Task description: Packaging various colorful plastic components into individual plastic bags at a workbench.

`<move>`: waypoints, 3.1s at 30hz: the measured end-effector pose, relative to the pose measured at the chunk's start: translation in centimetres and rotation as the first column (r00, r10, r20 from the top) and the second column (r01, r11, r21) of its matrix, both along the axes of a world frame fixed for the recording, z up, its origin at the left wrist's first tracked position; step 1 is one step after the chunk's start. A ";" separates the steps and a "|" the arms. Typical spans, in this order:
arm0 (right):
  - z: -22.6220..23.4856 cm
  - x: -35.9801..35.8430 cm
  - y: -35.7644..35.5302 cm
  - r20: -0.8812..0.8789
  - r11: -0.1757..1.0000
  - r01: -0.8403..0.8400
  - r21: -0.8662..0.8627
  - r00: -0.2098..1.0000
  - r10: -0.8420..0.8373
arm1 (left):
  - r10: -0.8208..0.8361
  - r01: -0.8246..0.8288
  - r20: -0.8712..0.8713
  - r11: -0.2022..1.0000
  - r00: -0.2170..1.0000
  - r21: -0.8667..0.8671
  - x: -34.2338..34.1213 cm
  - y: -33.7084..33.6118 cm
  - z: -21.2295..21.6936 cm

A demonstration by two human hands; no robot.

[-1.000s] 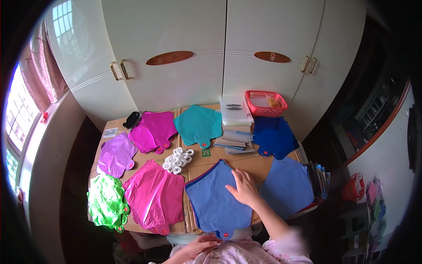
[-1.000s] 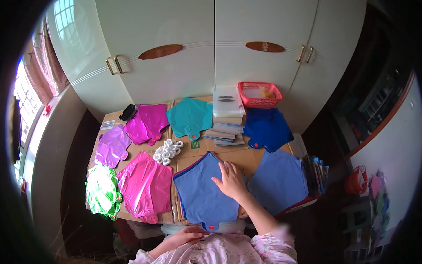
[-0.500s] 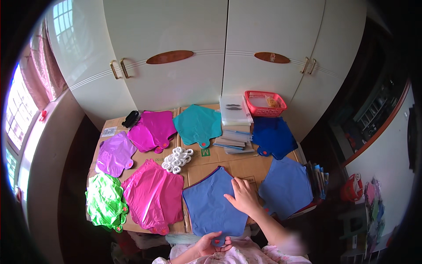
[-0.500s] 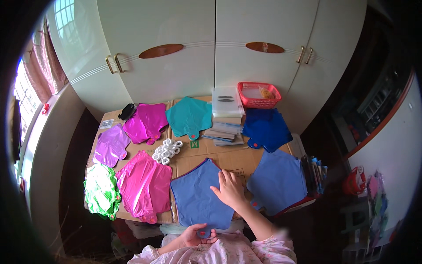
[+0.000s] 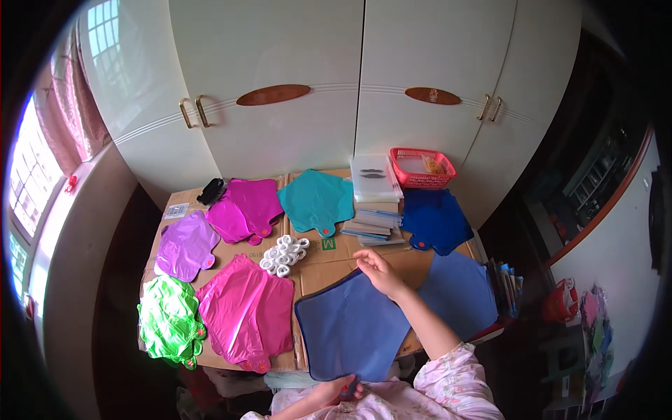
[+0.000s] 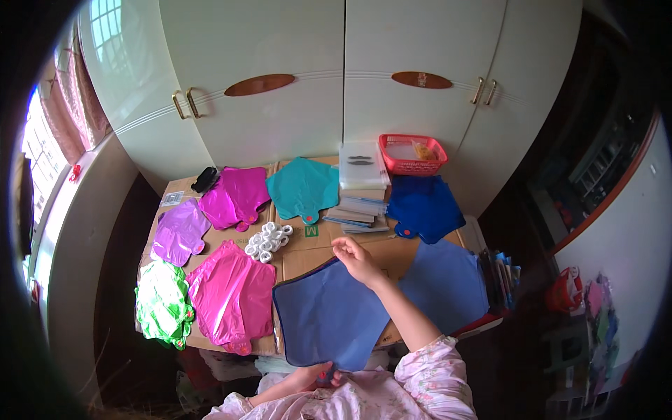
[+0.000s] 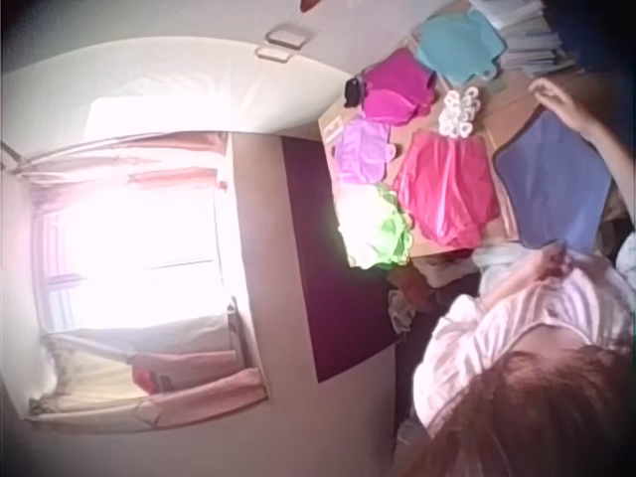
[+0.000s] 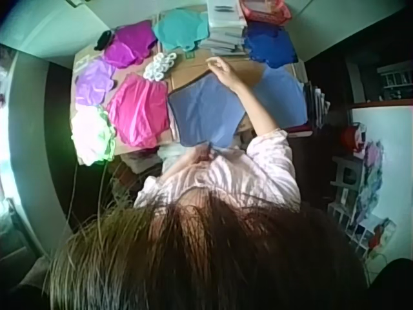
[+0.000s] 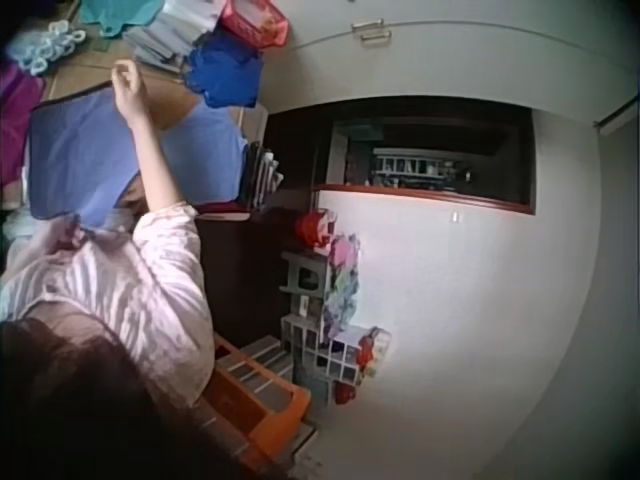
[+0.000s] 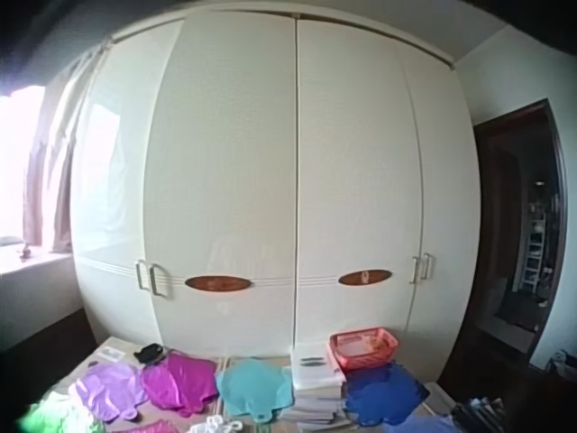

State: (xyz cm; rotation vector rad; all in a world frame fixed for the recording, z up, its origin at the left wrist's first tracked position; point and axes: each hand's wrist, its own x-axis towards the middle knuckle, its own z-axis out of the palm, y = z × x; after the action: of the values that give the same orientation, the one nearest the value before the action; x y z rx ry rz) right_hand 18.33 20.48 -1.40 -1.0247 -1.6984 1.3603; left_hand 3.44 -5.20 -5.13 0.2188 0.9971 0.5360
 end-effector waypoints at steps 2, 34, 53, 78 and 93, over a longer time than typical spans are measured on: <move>-0.2 0.2 0.9 0.266 1.000 -0.003 -0.010 0.964 0.006 | 0.073 -0.047 0.185 0.989 0.980 -0.137 -0.4 0.3 -0.3; 1.5 -1.6 3.1 0.628 0.993 -0.089 0.078 0.778 0.021 | 0.356 -0.180 0.380 0.887 0.854 -0.426 0.4 1.5 -0.4; -1.5 -1.5 -8.8 0.515 0.641 -0.329 0.694 0.848 -0.122 | 0.391 -0.178 0.520 0.894 0.759 -0.411 1.1 2.0 -0.8; -1.3 -1.6 -8.9 0.683 0.655 -0.434 0.619 0.708 -0.177 | 0.395 0.506 -0.823 0.653 0.407 0.564 -5.1 8.9 3.6; -0.7 -1.5 -8.9 0.726 0.689 -0.461 0.559 0.673 -0.138 | 0.463 0.754 -0.866 0.496 0.190 0.431 -3.8 10.4 5.2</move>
State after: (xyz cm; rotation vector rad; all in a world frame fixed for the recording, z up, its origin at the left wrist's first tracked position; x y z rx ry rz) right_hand 16.85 11.59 -2.11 -0.9689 -2.6819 0.1900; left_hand -0.39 5.19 0.05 1.9303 1.8853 0.6041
